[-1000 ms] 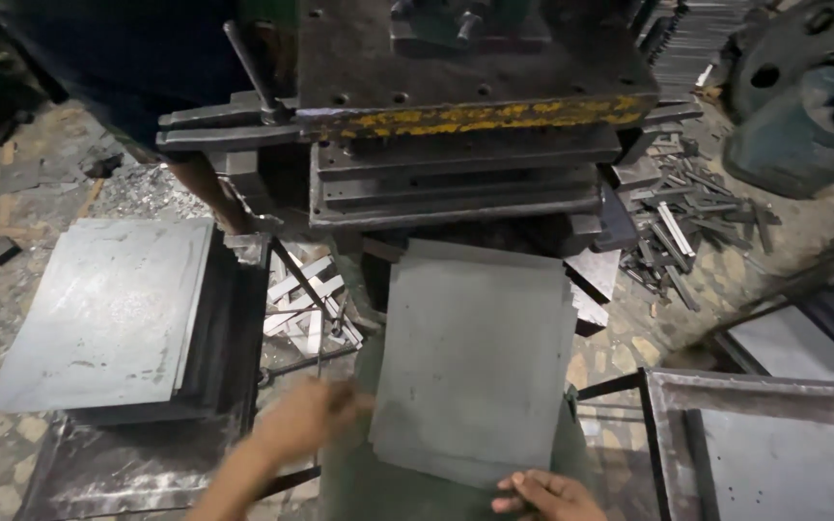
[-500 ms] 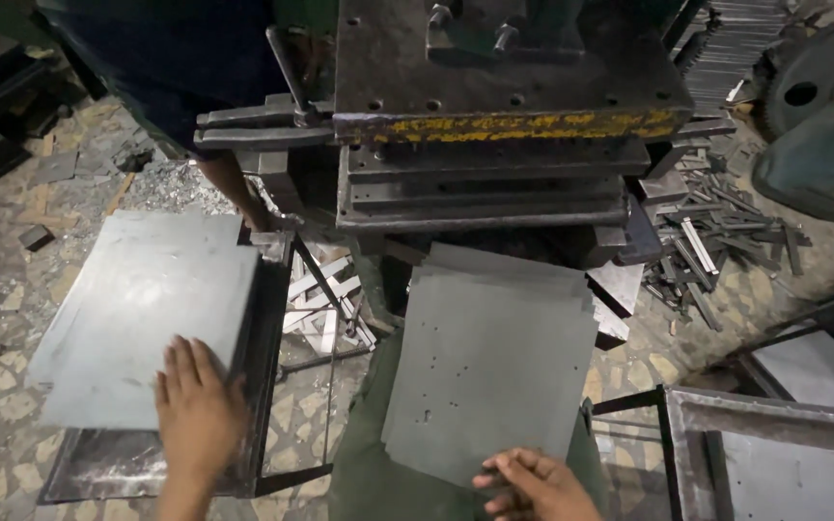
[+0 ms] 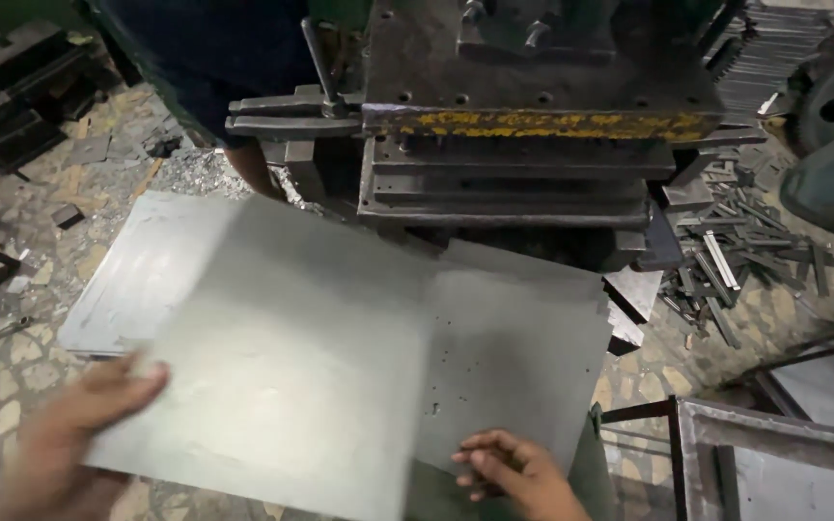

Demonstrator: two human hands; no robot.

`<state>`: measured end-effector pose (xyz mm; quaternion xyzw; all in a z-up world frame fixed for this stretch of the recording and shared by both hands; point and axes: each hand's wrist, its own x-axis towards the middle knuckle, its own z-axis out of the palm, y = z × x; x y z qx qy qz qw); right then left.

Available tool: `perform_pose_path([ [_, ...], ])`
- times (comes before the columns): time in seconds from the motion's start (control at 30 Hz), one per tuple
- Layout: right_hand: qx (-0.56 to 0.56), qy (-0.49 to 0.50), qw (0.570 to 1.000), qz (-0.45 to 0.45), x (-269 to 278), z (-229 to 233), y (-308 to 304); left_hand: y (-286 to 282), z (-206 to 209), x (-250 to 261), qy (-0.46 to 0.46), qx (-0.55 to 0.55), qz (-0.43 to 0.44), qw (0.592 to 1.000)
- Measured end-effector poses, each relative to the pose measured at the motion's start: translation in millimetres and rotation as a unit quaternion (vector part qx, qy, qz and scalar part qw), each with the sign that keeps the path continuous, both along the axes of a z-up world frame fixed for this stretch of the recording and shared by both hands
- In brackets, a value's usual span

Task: The person is using a manual punching machine to create holes or indentations in a series of metal sheets.

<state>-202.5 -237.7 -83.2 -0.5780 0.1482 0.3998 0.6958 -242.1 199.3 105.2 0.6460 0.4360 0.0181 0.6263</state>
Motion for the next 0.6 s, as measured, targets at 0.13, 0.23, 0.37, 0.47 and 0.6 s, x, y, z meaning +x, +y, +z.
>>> perform_pose_path([
  [0.13,0.066,-0.082,0.994,0.003,-9,38,15,-61,-64,25,-0.152,-0.235,-0.075,0.957],
  [0.23,0.096,-0.165,0.982,-0.001,-9,23,9,-120,-79,62,-0.194,-0.309,-0.106,0.925],
  [0.37,0.088,-0.209,0.959,-0.168,36,103,37,-162,-68,119,-0.254,-0.350,-0.148,0.889],
  [0.47,0.155,-0.262,0.923,-0.235,81,118,37,-166,-67,167,-0.271,-0.376,-0.150,0.873],
  [0.6,0.138,-0.277,0.923,-0.229,147,119,37,-163,-82,205,-0.249,-0.377,-0.127,0.883],
])
